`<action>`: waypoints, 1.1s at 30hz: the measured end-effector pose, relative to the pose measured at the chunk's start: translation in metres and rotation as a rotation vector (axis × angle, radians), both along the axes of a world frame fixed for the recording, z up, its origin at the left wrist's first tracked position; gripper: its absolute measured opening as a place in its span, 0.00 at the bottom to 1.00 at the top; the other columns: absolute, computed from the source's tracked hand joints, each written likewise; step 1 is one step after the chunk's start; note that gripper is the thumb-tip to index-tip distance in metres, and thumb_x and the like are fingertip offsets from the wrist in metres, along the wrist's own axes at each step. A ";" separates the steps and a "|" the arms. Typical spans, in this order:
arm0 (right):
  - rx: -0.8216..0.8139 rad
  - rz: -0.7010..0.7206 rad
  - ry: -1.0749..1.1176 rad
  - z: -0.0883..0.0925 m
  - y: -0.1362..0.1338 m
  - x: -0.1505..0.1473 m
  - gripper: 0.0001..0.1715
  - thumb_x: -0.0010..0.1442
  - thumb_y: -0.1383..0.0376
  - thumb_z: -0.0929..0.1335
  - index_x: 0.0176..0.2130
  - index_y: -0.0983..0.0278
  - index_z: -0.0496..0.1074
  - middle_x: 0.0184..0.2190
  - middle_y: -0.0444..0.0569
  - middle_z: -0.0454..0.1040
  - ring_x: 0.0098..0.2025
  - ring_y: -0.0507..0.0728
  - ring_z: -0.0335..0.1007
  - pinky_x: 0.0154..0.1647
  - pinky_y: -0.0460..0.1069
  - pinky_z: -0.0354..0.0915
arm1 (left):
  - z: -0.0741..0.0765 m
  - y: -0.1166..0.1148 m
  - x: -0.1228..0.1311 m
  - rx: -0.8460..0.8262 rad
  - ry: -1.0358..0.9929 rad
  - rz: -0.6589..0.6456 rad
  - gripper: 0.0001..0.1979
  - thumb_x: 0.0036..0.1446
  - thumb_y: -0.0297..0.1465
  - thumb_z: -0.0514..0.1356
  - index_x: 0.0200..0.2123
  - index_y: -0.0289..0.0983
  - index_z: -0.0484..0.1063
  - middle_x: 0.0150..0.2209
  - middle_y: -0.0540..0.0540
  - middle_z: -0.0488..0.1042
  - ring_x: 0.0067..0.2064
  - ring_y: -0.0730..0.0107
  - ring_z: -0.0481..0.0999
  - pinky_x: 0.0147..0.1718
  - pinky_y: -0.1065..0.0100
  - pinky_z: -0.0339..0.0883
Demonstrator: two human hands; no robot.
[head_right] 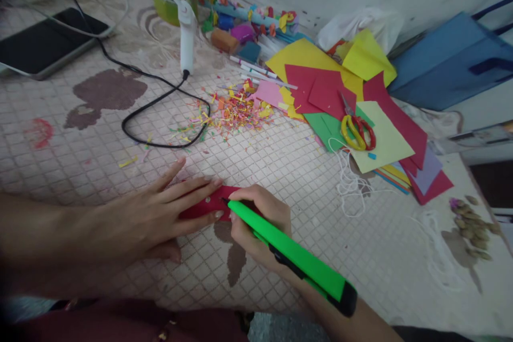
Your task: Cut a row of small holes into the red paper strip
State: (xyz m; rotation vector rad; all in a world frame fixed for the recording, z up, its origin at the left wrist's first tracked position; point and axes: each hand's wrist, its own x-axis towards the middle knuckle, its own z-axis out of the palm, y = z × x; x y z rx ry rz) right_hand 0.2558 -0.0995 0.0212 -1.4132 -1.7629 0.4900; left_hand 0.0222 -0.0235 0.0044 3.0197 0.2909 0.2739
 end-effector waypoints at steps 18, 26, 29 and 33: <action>-0.319 -0.139 0.628 -0.018 0.005 0.013 0.06 0.62 0.65 0.72 0.42 0.58 0.75 0.30 0.40 0.79 0.28 0.51 0.78 0.31 0.46 0.73 | 0.012 0.036 0.019 -0.443 -0.202 -0.025 0.05 0.68 0.27 0.60 0.46 0.35 0.73 0.47 0.42 0.75 0.46 0.64 0.76 0.45 0.65 0.73; -0.370 -0.198 0.863 -0.016 0.016 0.008 0.07 0.56 0.64 0.72 0.37 0.59 0.74 0.25 0.39 0.78 0.25 0.52 0.76 0.28 0.46 0.73 | 0.012 0.037 0.040 -0.462 -0.149 -0.025 0.04 0.66 0.26 0.60 0.38 0.36 0.74 0.40 0.46 0.75 0.41 0.67 0.77 0.41 0.67 0.71; -0.371 -0.187 0.877 -0.015 0.017 0.009 0.07 0.55 0.64 0.72 0.38 0.59 0.73 0.25 0.39 0.77 0.25 0.51 0.76 0.28 0.47 0.73 | 0.014 0.040 0.041 -0.472 -0.189 -0.013 0.07 0.67 0.25 0.57 0.36 0.37 0.74 0.37 0.48 0.76 0.38 0.70 0.77 0.39 0.70 0.71; -0.323 -0.180 0.917 -0.017 0.022 0.016 0.07 0.56 0.64 0.71 0.38 0.59 0.72 0.26 0.39 0.77 0.24 0.51 0.74 0.27 0.47 0.72 | 0.022 0.052 0.042 -0.463 -0.284 0.053 0.07 0.66 0.24 0.56 0.35 0.37 0.72 0.31 0.52 0.76 0.30 0.77 0.76 0.31 0.76 0.68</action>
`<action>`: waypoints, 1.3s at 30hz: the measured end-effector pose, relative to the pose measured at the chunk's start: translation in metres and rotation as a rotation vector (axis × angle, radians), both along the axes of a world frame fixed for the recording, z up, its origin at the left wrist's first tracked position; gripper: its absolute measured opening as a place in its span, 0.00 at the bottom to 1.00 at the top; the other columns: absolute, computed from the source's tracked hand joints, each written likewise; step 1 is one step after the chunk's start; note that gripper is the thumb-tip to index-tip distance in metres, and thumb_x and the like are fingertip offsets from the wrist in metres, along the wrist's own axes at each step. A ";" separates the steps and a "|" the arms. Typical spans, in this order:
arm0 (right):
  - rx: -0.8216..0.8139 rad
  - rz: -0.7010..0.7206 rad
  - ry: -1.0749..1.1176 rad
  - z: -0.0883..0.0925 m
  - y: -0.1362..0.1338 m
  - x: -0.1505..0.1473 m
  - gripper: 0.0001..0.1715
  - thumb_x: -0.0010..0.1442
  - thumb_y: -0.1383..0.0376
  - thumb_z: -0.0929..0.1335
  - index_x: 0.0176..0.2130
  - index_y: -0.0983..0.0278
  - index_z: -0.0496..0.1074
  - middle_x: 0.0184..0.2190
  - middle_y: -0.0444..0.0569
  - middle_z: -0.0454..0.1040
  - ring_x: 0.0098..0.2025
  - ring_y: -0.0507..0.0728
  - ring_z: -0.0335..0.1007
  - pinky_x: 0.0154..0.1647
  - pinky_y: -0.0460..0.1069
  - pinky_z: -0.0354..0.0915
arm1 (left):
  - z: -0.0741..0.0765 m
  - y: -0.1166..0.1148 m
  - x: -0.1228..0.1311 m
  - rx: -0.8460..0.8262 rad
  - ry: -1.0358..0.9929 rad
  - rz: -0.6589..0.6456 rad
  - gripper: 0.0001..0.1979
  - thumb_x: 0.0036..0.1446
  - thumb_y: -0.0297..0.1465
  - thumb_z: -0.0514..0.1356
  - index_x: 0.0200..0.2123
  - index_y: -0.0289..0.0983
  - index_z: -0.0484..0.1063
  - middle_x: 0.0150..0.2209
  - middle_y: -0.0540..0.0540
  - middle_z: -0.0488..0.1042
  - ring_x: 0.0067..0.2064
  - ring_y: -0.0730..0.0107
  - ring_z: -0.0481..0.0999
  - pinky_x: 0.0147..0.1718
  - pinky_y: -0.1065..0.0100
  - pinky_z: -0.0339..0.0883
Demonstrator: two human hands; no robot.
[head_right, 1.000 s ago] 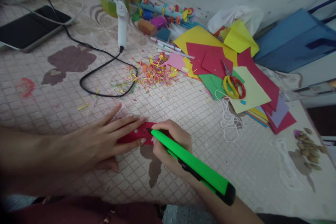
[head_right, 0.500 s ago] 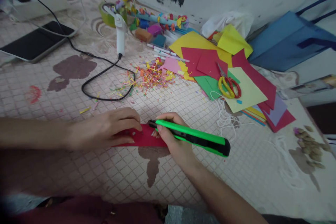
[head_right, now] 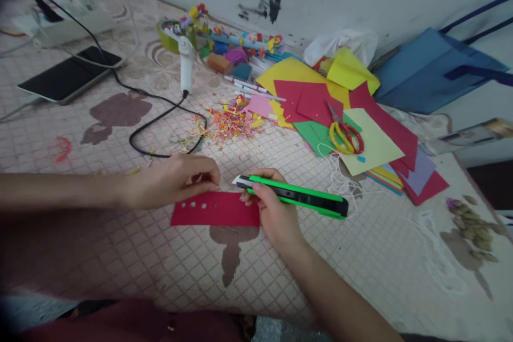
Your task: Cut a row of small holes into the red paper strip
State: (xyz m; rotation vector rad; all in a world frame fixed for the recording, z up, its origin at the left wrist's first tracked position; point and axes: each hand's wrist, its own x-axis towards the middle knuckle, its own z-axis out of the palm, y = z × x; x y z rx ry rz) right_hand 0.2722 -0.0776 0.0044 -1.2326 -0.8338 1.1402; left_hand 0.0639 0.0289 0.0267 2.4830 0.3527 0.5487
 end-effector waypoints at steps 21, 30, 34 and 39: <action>0.035 -0.098 0.015 -0.002 0.010 0.010 0.07 0.54 0.65 0.73 0.36 0.59 0.75 0.30 0.40 0.77 0.26 0.50 0.72 0.28 0.46 0.69 | 0.007 -0.016 -0.027 0.167 0.089 0.041 0.20 0.68 0.45 0.61 0.50 0.34 0.71 0.47 0.39 0.77 0.48 0.55 0.76 0.49 0.56 0.70; 0.042 -0.088 -0.047 -0.001 0.013 0.011 0.07 0.54 0.64 0.73 0.36 0.59 0.75 0.30 0.41 0.76 0.28 0.51 0.71 0.30 0.47 0.68 | -0.006 -0.031 -0.025 0.105 0.165 0.060 0.26 0.52 0.33 0.74 0.50 0.34 0.71 0.49 0.39 0.75 0.49 0.51 0.74 0.49 0.53 0.70; 0.036 -0.103 -0.056 -0.002 0.017 0.015 0.07 0.55 0.65 0.73 0.37 0.59 0.75 0.31 0.41 0.77 0.29 0.51 0.71 0.30 0.47 0.67 | -0.008 -0.026 -0.024 0.096 0.120 0.037 0.22 0.54 0.29 0.71 0.50 0.35 0.70 0.48 0.41 0.74 0.50 0.54 0.74 0.49 0.55 0.70; 0.046 -0.123 -0.099 -0.002 0.019 0.019 0.07 0.55 0.65 0.72 0.37 0.60 0.74 0.31 0.41 0.76 0.28 0.51 0.71 0.31 0.47 0.66 | -0.013 -0.018 -0.025 0.108 0.018 0.023 0.19 0.61 0.24 0.64 0.55 0.35 0.67 0.57 0.37 0.71 0.59 0.53 0.70 0.56 0.53 0.67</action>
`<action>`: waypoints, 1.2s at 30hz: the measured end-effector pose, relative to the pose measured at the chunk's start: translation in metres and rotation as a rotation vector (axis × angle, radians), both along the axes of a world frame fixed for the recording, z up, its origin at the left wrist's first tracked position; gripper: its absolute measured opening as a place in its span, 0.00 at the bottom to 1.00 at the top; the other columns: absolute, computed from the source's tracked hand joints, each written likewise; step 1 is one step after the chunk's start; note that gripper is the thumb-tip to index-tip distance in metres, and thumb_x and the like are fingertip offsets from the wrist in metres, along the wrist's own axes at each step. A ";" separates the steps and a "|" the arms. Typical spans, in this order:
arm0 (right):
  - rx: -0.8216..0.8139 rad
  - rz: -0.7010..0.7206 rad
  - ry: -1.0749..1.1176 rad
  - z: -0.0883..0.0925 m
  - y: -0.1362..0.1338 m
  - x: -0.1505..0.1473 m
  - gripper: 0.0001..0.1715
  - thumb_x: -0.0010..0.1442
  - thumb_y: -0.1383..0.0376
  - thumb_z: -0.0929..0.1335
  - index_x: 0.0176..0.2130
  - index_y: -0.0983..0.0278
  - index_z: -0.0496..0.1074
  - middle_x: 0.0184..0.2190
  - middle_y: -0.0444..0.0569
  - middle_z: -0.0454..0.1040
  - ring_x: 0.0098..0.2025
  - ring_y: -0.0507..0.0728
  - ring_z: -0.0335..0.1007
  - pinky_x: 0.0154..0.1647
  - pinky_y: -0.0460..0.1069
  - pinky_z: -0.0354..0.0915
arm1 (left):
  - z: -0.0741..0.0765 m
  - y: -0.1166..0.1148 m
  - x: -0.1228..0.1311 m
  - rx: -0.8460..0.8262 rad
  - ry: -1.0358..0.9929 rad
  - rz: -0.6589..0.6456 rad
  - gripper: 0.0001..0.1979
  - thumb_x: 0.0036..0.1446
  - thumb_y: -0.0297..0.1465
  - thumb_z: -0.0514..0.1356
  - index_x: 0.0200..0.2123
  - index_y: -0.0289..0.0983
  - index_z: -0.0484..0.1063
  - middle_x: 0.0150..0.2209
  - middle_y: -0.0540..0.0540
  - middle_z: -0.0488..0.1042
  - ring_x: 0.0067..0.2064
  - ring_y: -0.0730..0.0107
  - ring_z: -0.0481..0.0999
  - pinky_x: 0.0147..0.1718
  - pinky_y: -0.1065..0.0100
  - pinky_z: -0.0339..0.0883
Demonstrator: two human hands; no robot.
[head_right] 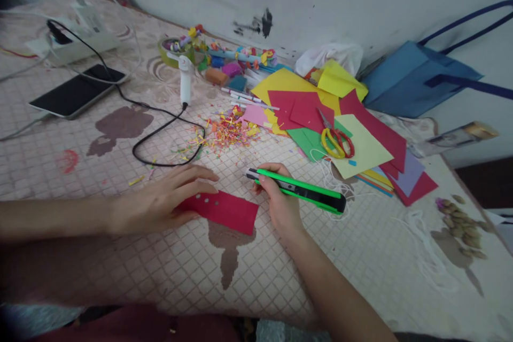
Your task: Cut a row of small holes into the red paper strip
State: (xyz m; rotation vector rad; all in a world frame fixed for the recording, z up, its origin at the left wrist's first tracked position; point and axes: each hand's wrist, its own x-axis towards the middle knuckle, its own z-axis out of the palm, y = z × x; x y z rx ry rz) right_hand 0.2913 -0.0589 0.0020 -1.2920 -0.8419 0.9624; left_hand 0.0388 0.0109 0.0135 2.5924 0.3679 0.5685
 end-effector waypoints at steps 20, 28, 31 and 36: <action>-0.111 0.047 -0.350 0.002 -0.011 0.003 0.19 0.65 0.57 0.70 0.55 0.57 0.73 0.13 0.32 0.60 0.13 0.49 0.53 0.13 0.43 0.51 | -0.006 -0.028 -0.003 0.143 -0.259 -0.555 0.24 0.72 0.29 0.55 0.19 0.36 0.69 0.22 0.50 0.68 0.27 0.70 0.67 0.29 0.62 0.67; -0.131 0.238 -1.067 0.005 -0.011 0.025 0.31 0.59 0.71 0.62 0.57 0.54 0.77 0.24 0.42 0.72 0.23 0.54 0.66 0.28 0.49 0.63 | -0.009 -0.031 -0.003 0.169 -0.237 -0.582 0.22 0.66 0.31 0.63 0.18 0.38 0.67 0.22 0.51 0.69 0.27 0.70 0.68 0.27 0.63 0.67; -0.118 0.268 -1.322 0.006 -0.011 0.032 0.36 0.57 0.73 0.60 0.60 0.56 0.75 0.29 0.49 0.76 0.27 0.58 0.69 0.29 0.52 0.62 | -0.009 -0.031 -0.003 0.172 -0.243 -0.575 0.20 0.64 0.31 0.65 0.19 0.38 0.67 0.22 0.51 0.69 0.27 0.70 0.68 0.27 0.63 0.68; -0.102 0.354 -1.507 0.013 -0.013 0.037 0.37 0.59 0.74 0.60 0.64 0.54 0.71 0.34 0.51 0.77 0.31 0.60 0.72 0.28 0.51 0.61 | -0.010 -0.033 -0.003 0.162 -0.238 -0.535 0.22 0.66 0.32 0.63 0.19 0.40 0.65 0.23 0.50 0.70 0.27 0.70 0.69 0.27 0.63 0.68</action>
